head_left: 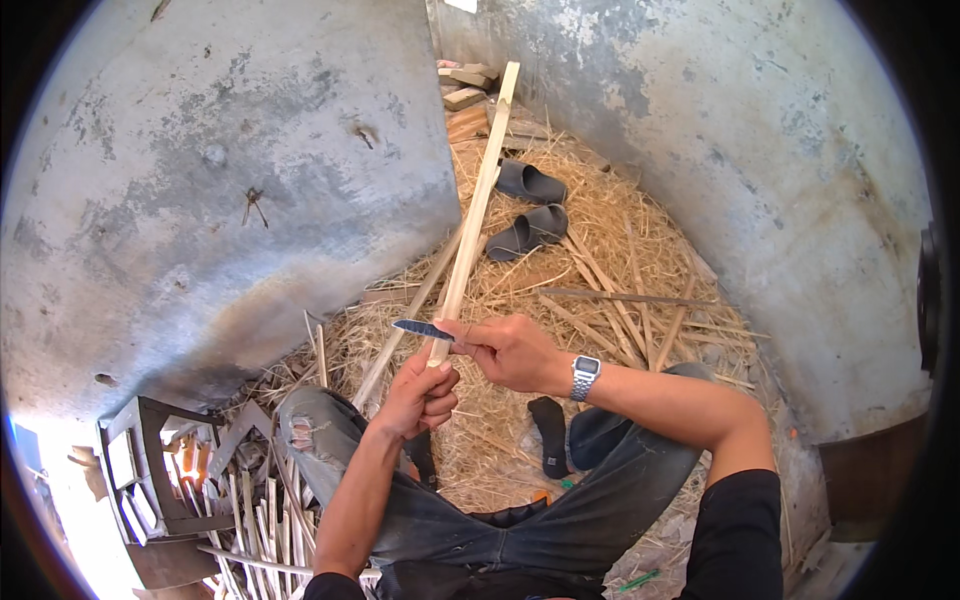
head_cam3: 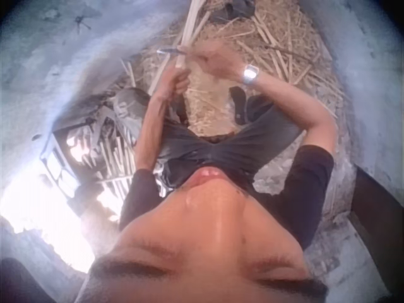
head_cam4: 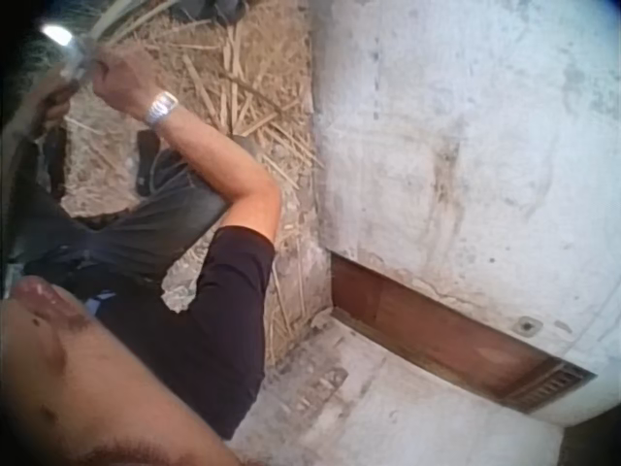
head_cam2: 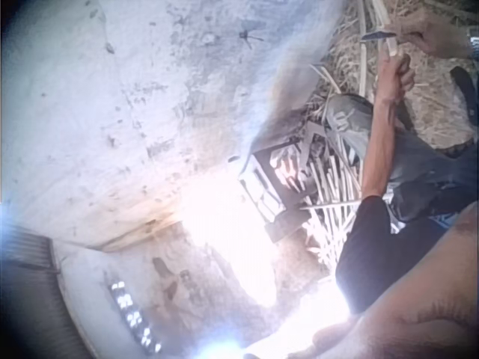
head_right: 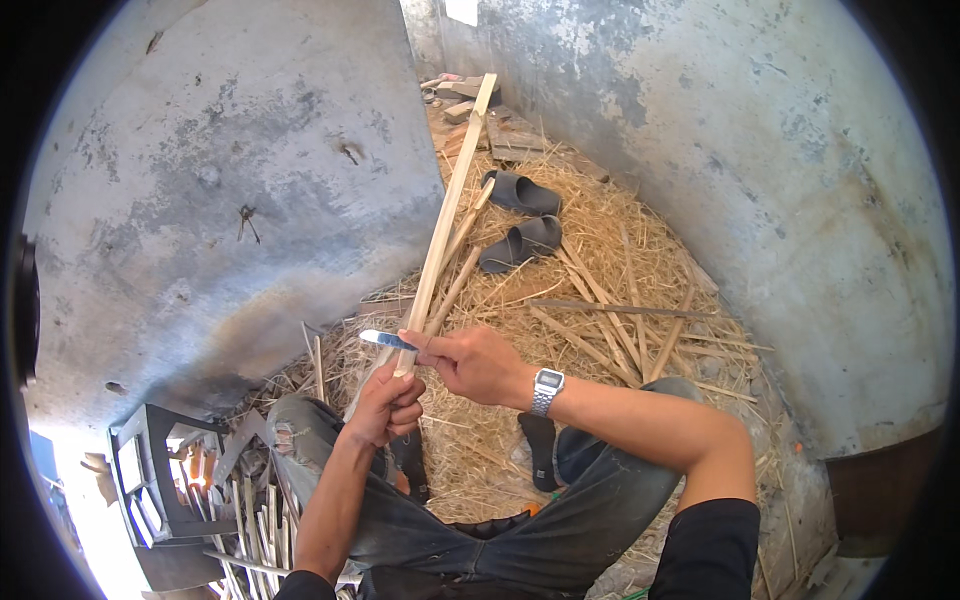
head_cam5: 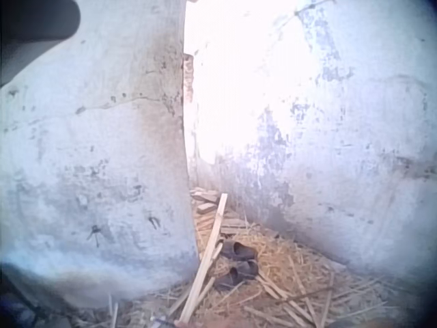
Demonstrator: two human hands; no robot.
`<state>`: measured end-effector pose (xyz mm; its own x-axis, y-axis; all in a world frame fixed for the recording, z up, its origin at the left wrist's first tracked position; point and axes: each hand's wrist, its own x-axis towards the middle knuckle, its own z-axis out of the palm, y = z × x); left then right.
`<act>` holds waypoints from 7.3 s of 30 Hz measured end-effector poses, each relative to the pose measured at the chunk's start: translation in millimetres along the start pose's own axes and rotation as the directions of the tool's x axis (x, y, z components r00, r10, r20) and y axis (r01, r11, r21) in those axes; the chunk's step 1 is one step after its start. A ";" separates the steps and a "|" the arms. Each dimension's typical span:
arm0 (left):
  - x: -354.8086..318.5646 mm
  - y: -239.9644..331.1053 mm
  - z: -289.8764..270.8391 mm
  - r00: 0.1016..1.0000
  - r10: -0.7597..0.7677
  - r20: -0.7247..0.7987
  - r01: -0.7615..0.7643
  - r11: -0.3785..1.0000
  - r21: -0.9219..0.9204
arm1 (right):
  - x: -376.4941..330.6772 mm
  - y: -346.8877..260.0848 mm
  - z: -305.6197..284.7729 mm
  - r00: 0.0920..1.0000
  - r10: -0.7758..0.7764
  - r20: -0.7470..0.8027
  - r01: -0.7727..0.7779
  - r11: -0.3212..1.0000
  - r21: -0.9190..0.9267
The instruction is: The person uses a knife to shave and smooth thin strips of wood while sitting on a floor covered in wood shavings.
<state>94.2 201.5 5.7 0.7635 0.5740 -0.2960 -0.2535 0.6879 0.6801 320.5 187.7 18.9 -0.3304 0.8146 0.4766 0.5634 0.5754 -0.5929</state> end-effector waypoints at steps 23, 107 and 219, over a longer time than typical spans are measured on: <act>11.1 -13.3 -0.5 0.976 0.212 -0.052 -0.178 0.910 0.373 | 25.2 18.5 -43.1 0.899 0.181 -0.400 -0.168 0.983 0.067; 34.4 -30.1 -9.1 0.919 0.386 -0.080 -0.317 0.844 0.434 | 2.4 -10.1 -14.2 0.951 0.302 0.068 -0.308 0.896 0.319; -3.4 -1.4 0.1 0.998 0.013 -0.055 -0.015 0.999 -0.030 | 26.5 41.6 -57.0 0.936 0.092 -0.340 -0.127 0.989 -0.081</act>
<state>92.1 198.6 5.8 0.7261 0.6068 -0.3234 -0.2827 0.6922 0.6640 378.4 229.1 43.8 -0.0001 0.7907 0.6122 0.6603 0.4599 -0.5938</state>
